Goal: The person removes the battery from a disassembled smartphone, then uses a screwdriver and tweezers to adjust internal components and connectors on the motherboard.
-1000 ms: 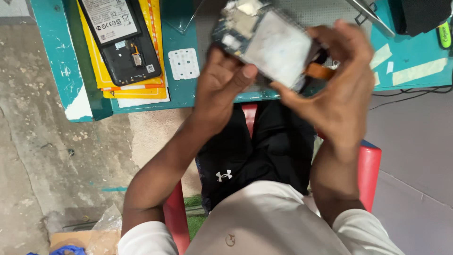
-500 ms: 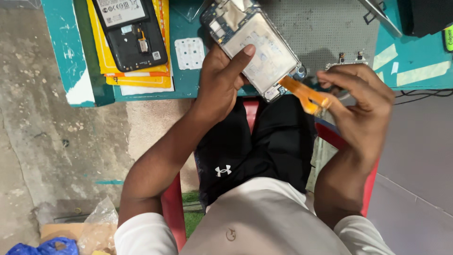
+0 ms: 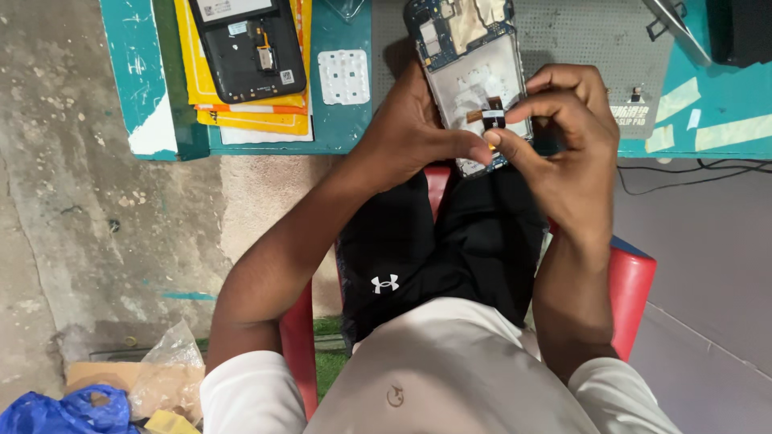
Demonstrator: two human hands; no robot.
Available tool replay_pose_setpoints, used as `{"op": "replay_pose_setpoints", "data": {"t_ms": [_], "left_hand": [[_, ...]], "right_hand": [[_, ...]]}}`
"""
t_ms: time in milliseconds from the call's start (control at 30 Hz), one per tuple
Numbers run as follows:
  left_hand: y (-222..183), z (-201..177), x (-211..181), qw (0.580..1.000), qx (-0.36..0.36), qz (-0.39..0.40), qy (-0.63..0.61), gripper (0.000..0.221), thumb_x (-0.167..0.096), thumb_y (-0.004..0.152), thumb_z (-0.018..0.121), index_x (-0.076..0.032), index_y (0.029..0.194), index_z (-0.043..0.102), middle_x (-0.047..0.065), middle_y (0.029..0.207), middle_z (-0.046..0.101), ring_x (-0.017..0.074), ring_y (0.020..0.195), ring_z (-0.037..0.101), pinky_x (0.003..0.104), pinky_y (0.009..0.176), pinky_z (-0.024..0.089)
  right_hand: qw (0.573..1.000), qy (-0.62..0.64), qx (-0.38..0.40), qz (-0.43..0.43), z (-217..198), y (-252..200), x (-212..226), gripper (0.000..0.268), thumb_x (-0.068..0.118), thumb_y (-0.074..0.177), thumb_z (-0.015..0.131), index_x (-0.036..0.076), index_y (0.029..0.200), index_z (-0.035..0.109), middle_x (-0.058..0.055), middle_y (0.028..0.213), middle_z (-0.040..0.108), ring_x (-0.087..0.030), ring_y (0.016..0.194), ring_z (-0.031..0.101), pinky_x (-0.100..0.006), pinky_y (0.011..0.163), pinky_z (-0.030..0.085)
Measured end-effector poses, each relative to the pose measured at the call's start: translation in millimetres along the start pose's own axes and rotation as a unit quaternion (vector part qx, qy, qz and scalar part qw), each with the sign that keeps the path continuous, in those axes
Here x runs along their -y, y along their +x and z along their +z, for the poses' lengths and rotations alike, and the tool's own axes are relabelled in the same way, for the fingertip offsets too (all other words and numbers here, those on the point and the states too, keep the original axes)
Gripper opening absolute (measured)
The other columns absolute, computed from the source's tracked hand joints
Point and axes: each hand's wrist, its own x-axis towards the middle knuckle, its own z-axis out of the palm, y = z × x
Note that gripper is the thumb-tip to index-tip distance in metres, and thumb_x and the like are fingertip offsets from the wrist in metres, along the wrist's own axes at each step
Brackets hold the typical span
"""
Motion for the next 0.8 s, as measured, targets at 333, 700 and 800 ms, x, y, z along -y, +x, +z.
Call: {"op": "replay_pose_setpoints", "data": {"t_ms": [333,700,800], "left_hand": [[-1,14,-11,0.982,-0.127,-0.039,0.137,0.066,-0.025,0.091,0.086,0.002,0.136,0.047,0.012,0.116,0.074,0.0174,0.107,0.075,0.033,0.095,0.065],[-1,12,-2,0.981,-0.151,-0.020,0.118,0.066,-0.030,0.095,0.083,0.004,0.136,0.043,0.019,0.120,0.072,0.0226,0.114,0.076,0.036,0.099,0.066],[-1,11,-2,0.984,-0.144,0.000,0.108,0.066,-0.029,0.098,0.082,0.003,0.139,0.043,0.020,0.123,0.071,0.0230,0.118,0.074,0.037,0.103,0.065]], "right_hand": [[0.986,0.165,-0.026,0.018,10,-17,-26,0.034,-0.012,0.093,0.088,-0.002,0.113,0.062,-0.008,0.124,0.059,-0.010,0.104,0.062,-0.020,0.082,0.055],[0.970,0.213,-0.083,0.085,0,-49,-30,0.028,-0.018,0.101,0.075,-0.008,0.124,0.065,-0.019,0.127,0.065,-0.019,0.106,0.071,-0.031,0.086,0.066],[0.977,0.179,-0.088,0.077,6,-49,-25,0.025,-0.018,0.100,0.075,-0.009,0.122,0.066,-0.019,0.129,0.064,-0.019,0.109,0.069,-0.030,0.087,0.066]]}}
